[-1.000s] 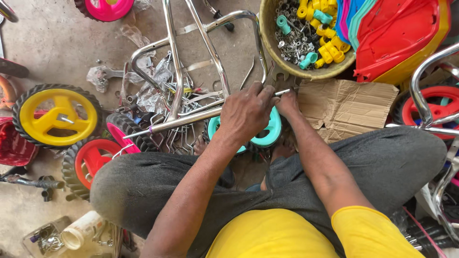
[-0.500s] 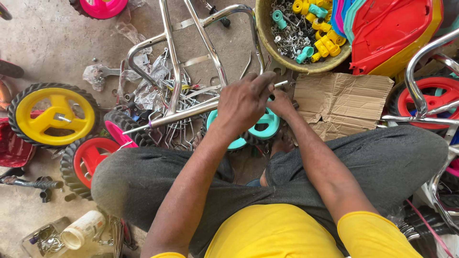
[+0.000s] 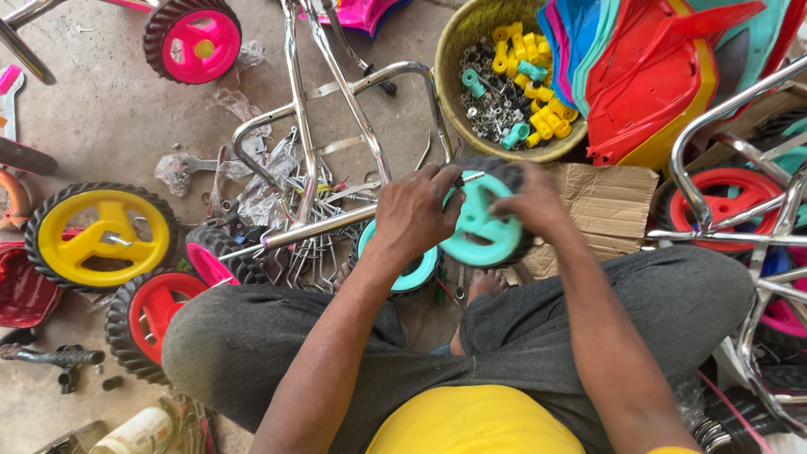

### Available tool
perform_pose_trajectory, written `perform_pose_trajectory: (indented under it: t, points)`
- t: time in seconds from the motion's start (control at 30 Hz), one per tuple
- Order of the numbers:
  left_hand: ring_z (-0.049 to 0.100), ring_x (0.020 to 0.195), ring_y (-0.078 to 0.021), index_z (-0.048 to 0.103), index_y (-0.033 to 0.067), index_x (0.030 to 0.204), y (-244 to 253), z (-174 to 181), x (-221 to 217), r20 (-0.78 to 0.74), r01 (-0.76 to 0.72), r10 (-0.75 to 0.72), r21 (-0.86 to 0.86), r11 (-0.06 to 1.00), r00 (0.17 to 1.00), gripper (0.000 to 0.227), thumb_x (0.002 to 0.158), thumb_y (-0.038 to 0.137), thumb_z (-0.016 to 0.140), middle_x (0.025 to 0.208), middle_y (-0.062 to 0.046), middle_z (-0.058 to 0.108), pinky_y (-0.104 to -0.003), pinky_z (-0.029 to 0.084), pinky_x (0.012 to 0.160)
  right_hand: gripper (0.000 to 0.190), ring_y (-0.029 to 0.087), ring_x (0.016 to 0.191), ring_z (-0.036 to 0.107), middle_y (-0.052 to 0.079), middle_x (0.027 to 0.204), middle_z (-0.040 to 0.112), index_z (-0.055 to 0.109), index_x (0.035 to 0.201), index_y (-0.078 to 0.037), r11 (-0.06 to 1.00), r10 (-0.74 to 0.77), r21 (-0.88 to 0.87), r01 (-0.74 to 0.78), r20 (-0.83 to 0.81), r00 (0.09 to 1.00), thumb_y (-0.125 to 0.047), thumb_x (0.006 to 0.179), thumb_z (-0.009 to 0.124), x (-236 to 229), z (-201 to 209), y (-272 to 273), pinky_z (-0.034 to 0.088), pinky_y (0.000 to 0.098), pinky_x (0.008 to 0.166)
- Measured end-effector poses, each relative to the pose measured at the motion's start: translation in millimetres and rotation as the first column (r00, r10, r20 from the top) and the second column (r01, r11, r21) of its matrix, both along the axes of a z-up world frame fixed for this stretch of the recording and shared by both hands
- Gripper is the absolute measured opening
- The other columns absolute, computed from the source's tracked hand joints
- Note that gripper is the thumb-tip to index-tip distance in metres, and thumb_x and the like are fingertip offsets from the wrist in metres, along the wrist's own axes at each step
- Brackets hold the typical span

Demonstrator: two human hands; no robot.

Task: The person assembles a child's tricycle by attaching a metal axle to the frame, inserting a wheel, and securing it with a nut. They then attach a pedal to the axle and tighten it.

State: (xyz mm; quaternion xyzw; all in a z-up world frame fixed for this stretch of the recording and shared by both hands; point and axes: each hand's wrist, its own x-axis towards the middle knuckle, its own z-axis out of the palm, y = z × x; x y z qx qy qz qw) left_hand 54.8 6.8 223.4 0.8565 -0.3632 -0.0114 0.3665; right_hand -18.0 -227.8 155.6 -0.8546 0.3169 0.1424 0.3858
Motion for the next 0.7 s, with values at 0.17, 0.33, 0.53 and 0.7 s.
perform_pose_trajectory:
  t: [0.17,0.33,0.53,0.7]
  points:
    - [0.069,0.079,-0.0353,0.070,0.0130,0.107,-3.9,-0.1,-2.1,-0.034,-0.010,0.013,0.095,0.995,0.999,0.021,0.093,0.028,0.072,0.086,-0.011,0.067,-0.050,0.051,0.065,0.072,0.019,0.099,0.071,0.009,0.114,0.070,0.060,0.131,0.000,0.951,-0.261,0.282,0.128,0.505,0.823,-0.003,0.064,0.085,-25.6,60.5,2.0,0.062,0.0328,0.089]
    - [0.069,0.075,-0.0328,0.069,0.0088,0.107,-1.2,-3.6,-1.4,0.005,-0.012,0.012,0.029,0.999,1.000,0.024,0.091,0.026,0.072,0.087,-0.010,0.066,-0.049,0.052,0.064,0.057,0.017,0.099,0.072,0.008,0.112,0.069,0.058,0.125,0.000,0.822,-0.468,0.568,0.032,0.643,0.607,0.003,0.071,0.078,-29.8,70.9,22.4,0.064,0.0342,0.093]
    - [0.069,0.074,-0.0329,0.067,0.0060,0.101,-0.6,-13.0,-0.1,-0.030,-0.023,0.024,0.026,0.999,0.999,0.027,0.092,0.030,0.074,0.089,-0.011,0.066,-0.048,0.053,0.063,0.057,0.019,0.090,0.070,0.011,0.107,0.067,0.060,0.128,0.001,0.883,-0.362,0.469,0.008,0.671,0.646,-0.002,0.077,0.083,-37.5,74.9,38.6,0.065,0.0353,0.084]
    - [0.069,0.072,-0.0321,0.068,0.0037,0.097,-3.6,-19.5,0.9,-0.064,-0.013,0.018,0.072,0.997,0.998,0.028,0.093,0.031,0.074,0.091,-0.013,0.066,-0.047,0.054,0.062,0.064,0.015,0.104,0.070,0.009,0.118,0.068,0.056,0.135,0.003,0.960,-0.199,0.278,-0.034,0.760,0.618,-0.004,0.079,0.085,-41.8,78.8,60.0,0.062,0.0321,0.094]
